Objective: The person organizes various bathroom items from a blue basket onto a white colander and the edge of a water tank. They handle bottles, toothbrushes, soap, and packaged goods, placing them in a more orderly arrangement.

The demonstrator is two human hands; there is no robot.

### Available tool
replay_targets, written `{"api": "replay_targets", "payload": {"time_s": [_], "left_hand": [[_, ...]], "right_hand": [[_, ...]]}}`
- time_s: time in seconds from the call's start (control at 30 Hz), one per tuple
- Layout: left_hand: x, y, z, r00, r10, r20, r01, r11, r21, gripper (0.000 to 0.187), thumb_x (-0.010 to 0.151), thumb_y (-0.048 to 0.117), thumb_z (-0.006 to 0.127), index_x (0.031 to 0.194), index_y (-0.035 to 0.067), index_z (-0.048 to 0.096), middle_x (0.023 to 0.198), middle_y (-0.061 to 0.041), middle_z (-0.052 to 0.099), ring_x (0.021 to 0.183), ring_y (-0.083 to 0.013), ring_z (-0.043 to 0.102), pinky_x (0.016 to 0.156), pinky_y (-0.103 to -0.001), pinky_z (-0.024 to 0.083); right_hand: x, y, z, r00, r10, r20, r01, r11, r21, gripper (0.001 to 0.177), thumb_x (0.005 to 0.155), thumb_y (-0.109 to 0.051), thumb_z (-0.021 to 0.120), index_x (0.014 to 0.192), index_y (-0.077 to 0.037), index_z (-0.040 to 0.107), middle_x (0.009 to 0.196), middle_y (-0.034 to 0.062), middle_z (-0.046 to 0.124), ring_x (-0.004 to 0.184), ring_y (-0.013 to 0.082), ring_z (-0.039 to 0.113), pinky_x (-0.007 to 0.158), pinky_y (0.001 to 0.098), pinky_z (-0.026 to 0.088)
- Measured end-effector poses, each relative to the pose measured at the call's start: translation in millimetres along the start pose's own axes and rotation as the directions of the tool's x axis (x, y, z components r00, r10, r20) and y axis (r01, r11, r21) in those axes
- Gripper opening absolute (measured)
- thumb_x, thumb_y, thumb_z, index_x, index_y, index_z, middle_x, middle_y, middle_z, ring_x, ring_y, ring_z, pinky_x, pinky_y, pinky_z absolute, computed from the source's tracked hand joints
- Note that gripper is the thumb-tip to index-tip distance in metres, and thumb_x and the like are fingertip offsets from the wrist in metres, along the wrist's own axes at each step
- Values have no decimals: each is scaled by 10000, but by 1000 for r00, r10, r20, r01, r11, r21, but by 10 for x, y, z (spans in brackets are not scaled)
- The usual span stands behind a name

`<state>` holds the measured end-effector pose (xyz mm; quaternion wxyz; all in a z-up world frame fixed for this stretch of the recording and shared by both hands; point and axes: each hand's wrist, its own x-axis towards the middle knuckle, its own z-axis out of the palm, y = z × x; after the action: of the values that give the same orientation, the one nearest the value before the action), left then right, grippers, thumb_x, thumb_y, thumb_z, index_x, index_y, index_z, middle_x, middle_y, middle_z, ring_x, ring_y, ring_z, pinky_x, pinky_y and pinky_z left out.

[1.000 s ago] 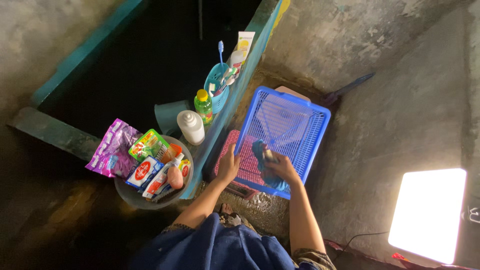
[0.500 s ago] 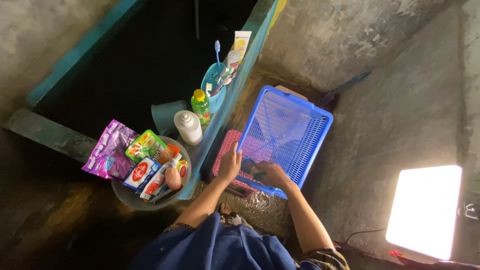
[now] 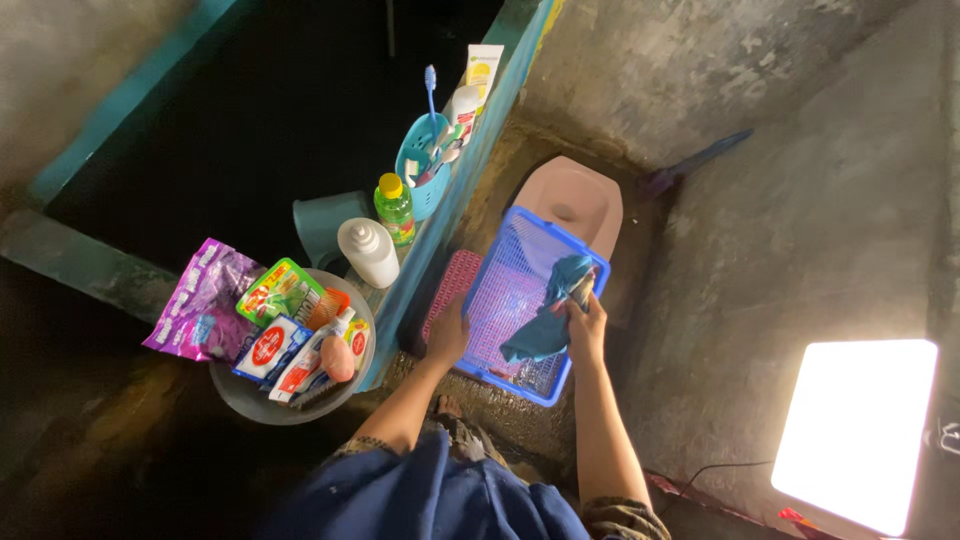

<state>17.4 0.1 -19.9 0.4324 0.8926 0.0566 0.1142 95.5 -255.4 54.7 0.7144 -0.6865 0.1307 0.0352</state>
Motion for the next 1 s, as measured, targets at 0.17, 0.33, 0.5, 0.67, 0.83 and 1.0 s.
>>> {"api": "replay_targets", "payload": {"time_s": [0.17,0.33,0.5,0.67,0.83,1.0], "left_hand": [[132,-145,237,963,-266,37,264,963,47,449,962,134,603,1383,70,462,1142,-290,668,1034,-498,647,862,-600,495],[277,-320,415,904,-424,57,415,901,128,466,975,127,568,1415,110,419,1161,-266,674,1029,-484,660,869,-592,500],[328,-504,483,859,-505,85,486,857,174,565,945,50,512,1476,193,381,1256,-225,660,1077,-469,661,909,-582,501],[319,-684,462,845,-535,20,505,809,300,711,857,17,546,1504,228,343,1349,-215,609,1163,-447,624,944,-548,496],[290,-787,421,846,-529,69,517,845,138,827,861,-22,524,1617,193,268,1443,-233,557,1249,-456,592,1060,-535,470],[336,-740,433,824,-563,54,534,806,255,852,834,56,651,1587,126,258,1480,-250,482,1315,-458,513,1073,-564,440]], "right_hand": [[-111,97,52,996,83,44,-89,986,140,203,970,16,563,1146,15,666,857,49,691,729,131,655,664,280,550],[-64,282,25,952,307,-12,-289,910,297,232,951,-16,532,1138,-55,664,855,25,709,741,118,666,669,272,571],[58,586,-146,971,232,54,-238,951,196,172,965,-24,560,1085,-42,682,783,32,664,636,100,564,555,235,431],[50,517,-126,974,223,32,-225,968,111,143,953,-21,579,1056,-36,677,794,33,677,635,97,566,572,234,448],[-5,391,-85,984,171,41,-175,970,167,190,951,-14,605,1122,-33,687,814,4,661,654,75,562,573,221,428],[-70,362,-46,989,145,40,-150,975,162,201,957,-11,617,1146,-12,685,824,4,661,666,76,564,583,222,437]]}}
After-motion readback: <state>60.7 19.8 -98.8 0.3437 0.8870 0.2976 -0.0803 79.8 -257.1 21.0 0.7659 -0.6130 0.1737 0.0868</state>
